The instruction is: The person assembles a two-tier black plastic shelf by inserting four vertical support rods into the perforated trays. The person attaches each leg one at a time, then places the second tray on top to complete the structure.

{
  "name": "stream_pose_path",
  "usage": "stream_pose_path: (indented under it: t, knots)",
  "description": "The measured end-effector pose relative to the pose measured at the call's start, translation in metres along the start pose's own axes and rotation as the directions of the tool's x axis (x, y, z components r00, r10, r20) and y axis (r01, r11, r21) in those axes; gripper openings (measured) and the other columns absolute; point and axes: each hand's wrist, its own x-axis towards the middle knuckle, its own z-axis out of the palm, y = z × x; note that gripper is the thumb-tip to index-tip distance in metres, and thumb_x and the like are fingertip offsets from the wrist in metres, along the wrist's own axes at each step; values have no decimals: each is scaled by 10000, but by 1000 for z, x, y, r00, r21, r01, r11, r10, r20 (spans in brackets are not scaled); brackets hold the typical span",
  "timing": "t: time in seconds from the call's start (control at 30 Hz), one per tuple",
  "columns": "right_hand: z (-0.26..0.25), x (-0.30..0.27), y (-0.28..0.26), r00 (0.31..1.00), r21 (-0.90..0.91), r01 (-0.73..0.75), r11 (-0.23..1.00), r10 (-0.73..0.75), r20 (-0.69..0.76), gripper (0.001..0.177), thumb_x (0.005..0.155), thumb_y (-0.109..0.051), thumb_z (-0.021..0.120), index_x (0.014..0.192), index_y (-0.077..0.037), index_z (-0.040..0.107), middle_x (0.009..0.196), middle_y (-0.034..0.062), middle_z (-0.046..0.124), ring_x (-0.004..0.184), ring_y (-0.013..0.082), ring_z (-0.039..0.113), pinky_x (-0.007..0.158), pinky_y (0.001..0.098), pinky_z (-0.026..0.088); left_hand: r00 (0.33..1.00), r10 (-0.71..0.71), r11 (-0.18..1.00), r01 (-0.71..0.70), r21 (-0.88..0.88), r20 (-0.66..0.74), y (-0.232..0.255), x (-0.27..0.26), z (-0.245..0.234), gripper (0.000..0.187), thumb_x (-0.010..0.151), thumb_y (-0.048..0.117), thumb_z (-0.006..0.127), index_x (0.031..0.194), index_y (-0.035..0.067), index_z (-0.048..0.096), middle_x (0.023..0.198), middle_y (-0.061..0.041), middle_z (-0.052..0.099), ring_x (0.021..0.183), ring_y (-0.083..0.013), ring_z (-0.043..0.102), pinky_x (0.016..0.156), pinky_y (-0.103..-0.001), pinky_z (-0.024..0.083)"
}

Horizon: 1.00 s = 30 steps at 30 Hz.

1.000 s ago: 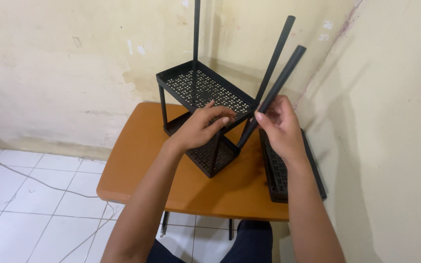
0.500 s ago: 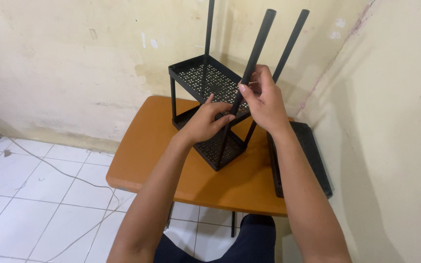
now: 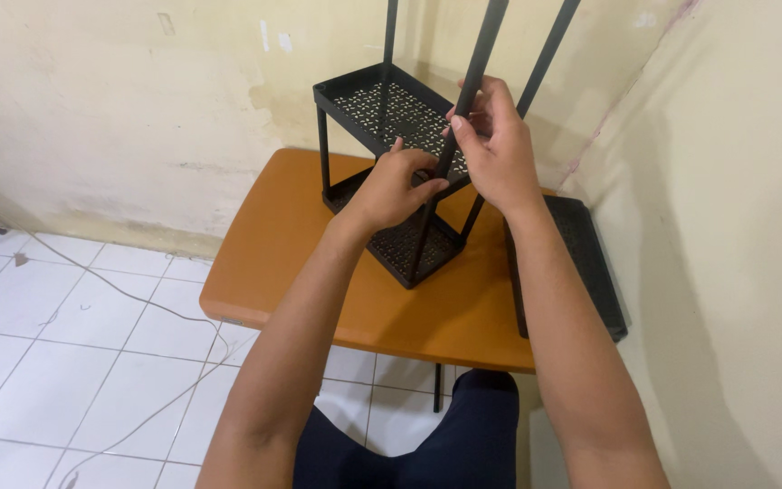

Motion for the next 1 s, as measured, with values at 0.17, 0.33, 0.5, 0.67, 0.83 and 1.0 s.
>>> stream_pose_path:
  t: [0.17,0.33,0.5,0.67,0.83,1.0]
  knots:
    - [1,-5,4,999,-21,26,999,-26,-25,370,1043,-4,628,1390,-39,506,1056,66,688,970,149,725,874,301,605,998,61,998,-61,14,-8,3,1,1,203,874,192,763,963,14,729,906,-145,759,935,-351,709,1215,-578,207]
    - [3,-10,11,998,-126,-1,992,-7,-60,337,1001,-25,693,1310,-53,560,1021,51,707,929,140,724,826,287,595,998,65,998,-65,9,7,2,1,1,179,889,187,744,937,15,735,893,-138,765,920,-349,713,1222,-579,214]
    - [12,-15,17,996,-169,-59,984,46,-80,292,943,-54,769,1199,-48,629,1002,55,733,884,130,710,782,272,575,998,54,998,-54,14,33,-1,1,-2,193,896,198,744,940,10,735,906,-147,765,902,-348,719,1226,-556,263]
    - [15,-15,18,994,-47,-79,996,75,-73,260,938,-50,764,1152,-10,620,975,68,743,871,119,712,766,273,583,990,133,988,-136,-71,-43,-1,-4,-4,179,901,151,733,974,-12,744,940,-164,777,903,-347,730,1193,-556,262]
    - [12,-17,13,994,-108,-78,991,70,-80,238,939,-53,768,1130,6,641,987,78,760,892,126,732,790,278,598,1000,13,994,-13,-107,-6,3,-5,-4,239,885,179,776,1000,-25,731,956,-179,746,900,-302,732,834,-400,566]
    - [10,-18,13,992,-78,-112,991,107,-61,256,948,-43,742,1185,4,658,989,84,759,887,133,733,786,282,596,1000,22,988,-24,-154,-11,3,-3,-3,248,862,176,804,975,-32,733,924,-158,768,873,-249,754,783,-354,581]
